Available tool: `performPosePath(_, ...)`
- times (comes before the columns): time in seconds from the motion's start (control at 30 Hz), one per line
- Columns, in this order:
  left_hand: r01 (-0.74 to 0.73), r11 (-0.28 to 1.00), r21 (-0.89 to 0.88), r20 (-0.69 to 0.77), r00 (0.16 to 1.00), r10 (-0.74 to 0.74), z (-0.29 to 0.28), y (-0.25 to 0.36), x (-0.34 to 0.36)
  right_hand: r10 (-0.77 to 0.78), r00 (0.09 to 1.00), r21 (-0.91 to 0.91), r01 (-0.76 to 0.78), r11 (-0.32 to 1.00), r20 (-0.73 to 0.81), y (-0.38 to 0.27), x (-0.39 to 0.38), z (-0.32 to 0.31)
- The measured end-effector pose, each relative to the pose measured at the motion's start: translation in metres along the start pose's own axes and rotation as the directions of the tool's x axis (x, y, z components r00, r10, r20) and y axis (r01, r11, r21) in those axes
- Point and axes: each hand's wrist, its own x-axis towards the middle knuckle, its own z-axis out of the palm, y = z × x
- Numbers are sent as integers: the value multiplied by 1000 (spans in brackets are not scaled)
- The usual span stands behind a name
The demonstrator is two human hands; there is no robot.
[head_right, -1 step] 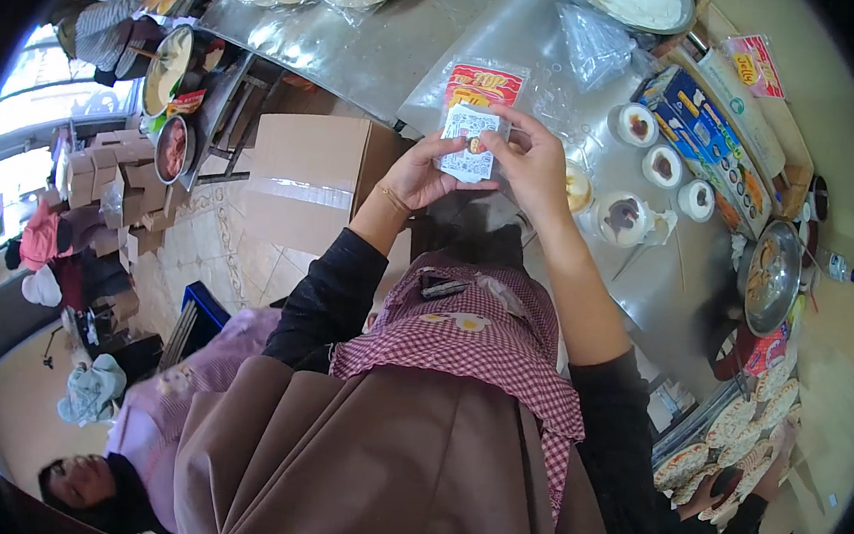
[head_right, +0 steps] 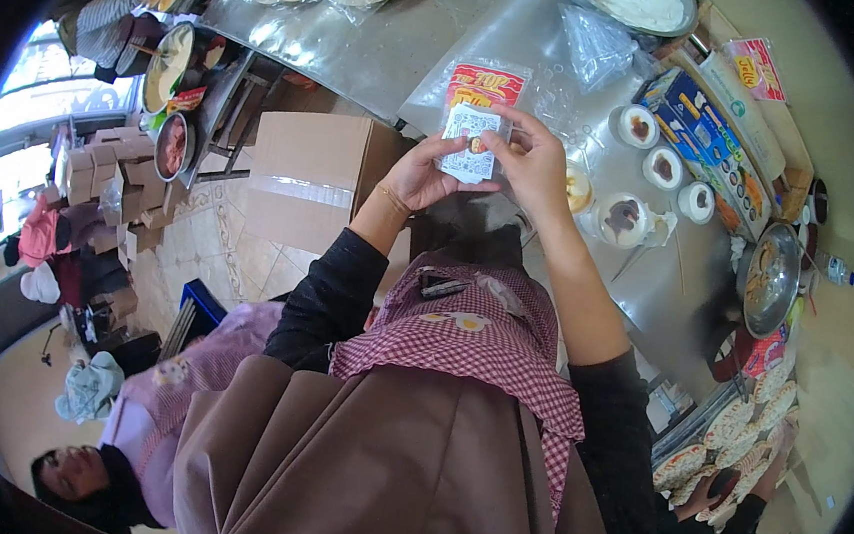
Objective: The recorder prepares and packages food items, including cutting small labels or sachets with scissors.
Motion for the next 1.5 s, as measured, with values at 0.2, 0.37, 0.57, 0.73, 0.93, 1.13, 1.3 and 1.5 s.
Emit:
performPosePath(0.2, 12, 1000, -16, 56, 998, -11, -28, -1, -10, -85, 987, -56, 94, 994, 139, 4, 7, 0)
performPosePath(0.37, -39, 997, 71, 36, 999, 36, -22, -6, -8, -120, 982, -85, 133, 987, 144, 8, 7, 2)
performPosePath(0.57, -118, 991, -66, 15, 993, 119, -20, -12, -7, -490, 868, -603, 435, 669, 83, 5, 5, 12)
performPosePath(0.73, -105, 986, -129, 61, 992, 114, -19, -11, -13, 92, 993, -118, -83, 989, 68, 16, 6, 2)
performPosePath(0.93, -139, 965, -223, 59, 986, 155, -14, -6, -27, 41, 991, 93, -29, 995, -129, 12, 5, 9)
performPosePath(1.13, -251, 947, -199, 4, 966, 257, -16, 9, -41, 138, 987, 277, -112, 954, -77, 9, 6, 12)
performPosePath(1.3, -222, 943, -246, 14, 973, 232, -34, 8, -47, 156, 987, 342, -137, 930, -29, 5, 3, 23)
performPosePath(1.5, -357, 933, -48, -103, 931, 351, -17, 11, -58, 154, 988, 282, -150, 948, 10, 7, -1, 25)
